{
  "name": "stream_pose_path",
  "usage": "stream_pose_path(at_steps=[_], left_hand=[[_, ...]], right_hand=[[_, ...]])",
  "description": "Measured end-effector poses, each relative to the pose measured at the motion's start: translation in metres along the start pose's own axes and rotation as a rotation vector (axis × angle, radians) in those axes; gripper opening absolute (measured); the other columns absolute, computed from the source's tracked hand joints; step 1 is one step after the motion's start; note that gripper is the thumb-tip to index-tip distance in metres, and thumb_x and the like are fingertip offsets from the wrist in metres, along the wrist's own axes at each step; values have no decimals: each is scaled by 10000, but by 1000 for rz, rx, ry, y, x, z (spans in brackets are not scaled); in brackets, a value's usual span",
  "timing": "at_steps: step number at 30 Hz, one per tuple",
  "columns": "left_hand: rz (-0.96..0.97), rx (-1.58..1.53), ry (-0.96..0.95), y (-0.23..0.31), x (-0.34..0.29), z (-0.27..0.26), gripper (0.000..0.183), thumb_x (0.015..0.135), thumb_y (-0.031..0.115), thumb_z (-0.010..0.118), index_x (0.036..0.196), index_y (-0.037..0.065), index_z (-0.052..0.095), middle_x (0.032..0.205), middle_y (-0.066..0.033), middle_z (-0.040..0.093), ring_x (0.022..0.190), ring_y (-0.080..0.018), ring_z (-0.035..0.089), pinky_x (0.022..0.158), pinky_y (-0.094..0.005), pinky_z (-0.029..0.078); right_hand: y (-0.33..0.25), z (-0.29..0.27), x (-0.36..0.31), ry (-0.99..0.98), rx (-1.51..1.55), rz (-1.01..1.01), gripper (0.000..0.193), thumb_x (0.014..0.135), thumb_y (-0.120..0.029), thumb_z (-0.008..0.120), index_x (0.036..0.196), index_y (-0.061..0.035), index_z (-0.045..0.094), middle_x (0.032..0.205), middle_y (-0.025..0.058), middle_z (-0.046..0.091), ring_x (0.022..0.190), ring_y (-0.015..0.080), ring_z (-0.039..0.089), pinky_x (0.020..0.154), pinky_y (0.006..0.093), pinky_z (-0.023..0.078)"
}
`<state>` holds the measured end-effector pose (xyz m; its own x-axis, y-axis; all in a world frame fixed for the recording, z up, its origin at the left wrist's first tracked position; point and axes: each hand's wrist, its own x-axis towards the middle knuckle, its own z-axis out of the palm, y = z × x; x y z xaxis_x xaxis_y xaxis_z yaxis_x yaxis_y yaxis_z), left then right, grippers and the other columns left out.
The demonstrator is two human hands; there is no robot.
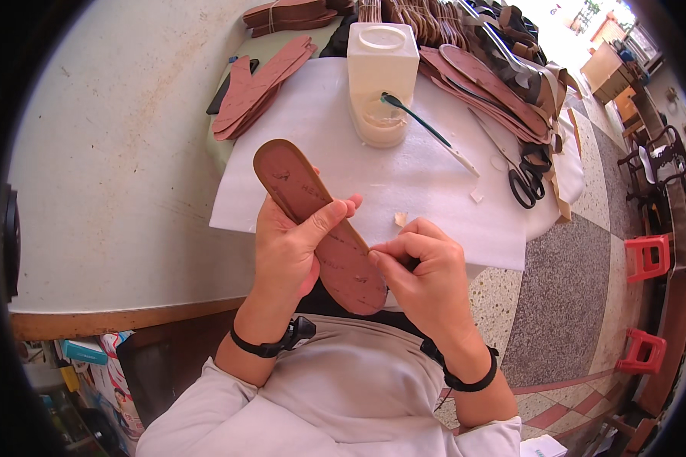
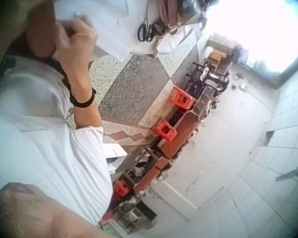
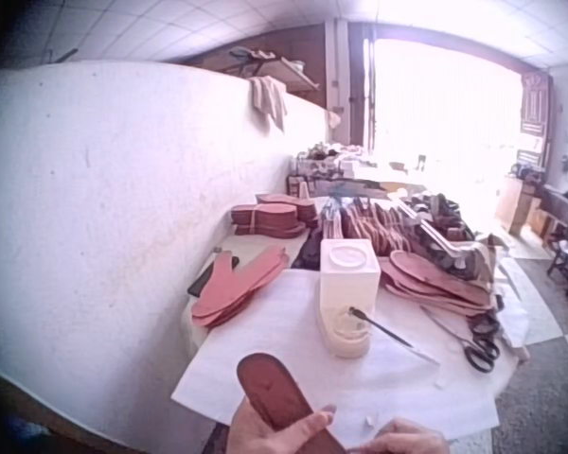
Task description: The recorder applies glue to shoe insole components using a brush and trims them with scissors.
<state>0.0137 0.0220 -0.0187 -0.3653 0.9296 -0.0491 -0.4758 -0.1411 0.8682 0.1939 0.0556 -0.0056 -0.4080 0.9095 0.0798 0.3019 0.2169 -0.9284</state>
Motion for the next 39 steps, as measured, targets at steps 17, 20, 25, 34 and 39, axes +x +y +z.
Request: stream_pose_path(at_steps=[17, 20, 25, 34, 39], left_hand=[[-46, 205, -103, -1, 5, -1, 393, 911, -39, 736, 1241, -38, 522, 976, -114, 718, 933, -199, 733, 820, -325, 596], [-58, 156, -49, 2, 4, 1, 435, 917, -46, 725, 1277, -40, 482, 993, -130, 707, 954, -228, 738, 831, -350, 606], [-65, 90, -20, 4, 5, -2, 451, 933, -45, 708, 1304, -45, 452, 1016, -155, 698, 981, -265, 740, 847, -384, 617], [-55, 16, 10, -1, 6, -1, 427, 950, -23, 702, 1299, -24, 457, 1012, -148, 699, 988, -274, 738, 867, -408, 610], [-43, -5, 22, -2, 6, -2, 414, 950, -29, 698, 1293, -12, 468, 1012, -145, 702, 986, -271, 738, 856, -402, 611]], right_hand=[[7, 1, 14, 42, 309, 37, 32, 891, 11, 732, 903, 38, 718, 888, 28, 596, 704, 57, 553, 630, 205, 446], [12, -7, 14, 15, 311, 56, 25, 901, 18, 729, 917, 37, 725, 909, 28, 610, 728, 55, 579, 648, 199, 456], [6, -12, 11, 3, 192, 59, 36, 884, 12, 749, 903, 41, 742, 867, 24, 604, 699, 58, 540, 623, 211, 426], [7, -8, 1, 40, 115, 37, 53, 855, -2, 779, 884, 40, 761, 787, 8, 577, 660, 69, 478, 581, 235, 376], [7, -5, -4, 47, 99, 73, 57, 850, -7, 786, 878, 39, 768, 762, 10, 572, 660, 70, 480, 568, 238, 364]])
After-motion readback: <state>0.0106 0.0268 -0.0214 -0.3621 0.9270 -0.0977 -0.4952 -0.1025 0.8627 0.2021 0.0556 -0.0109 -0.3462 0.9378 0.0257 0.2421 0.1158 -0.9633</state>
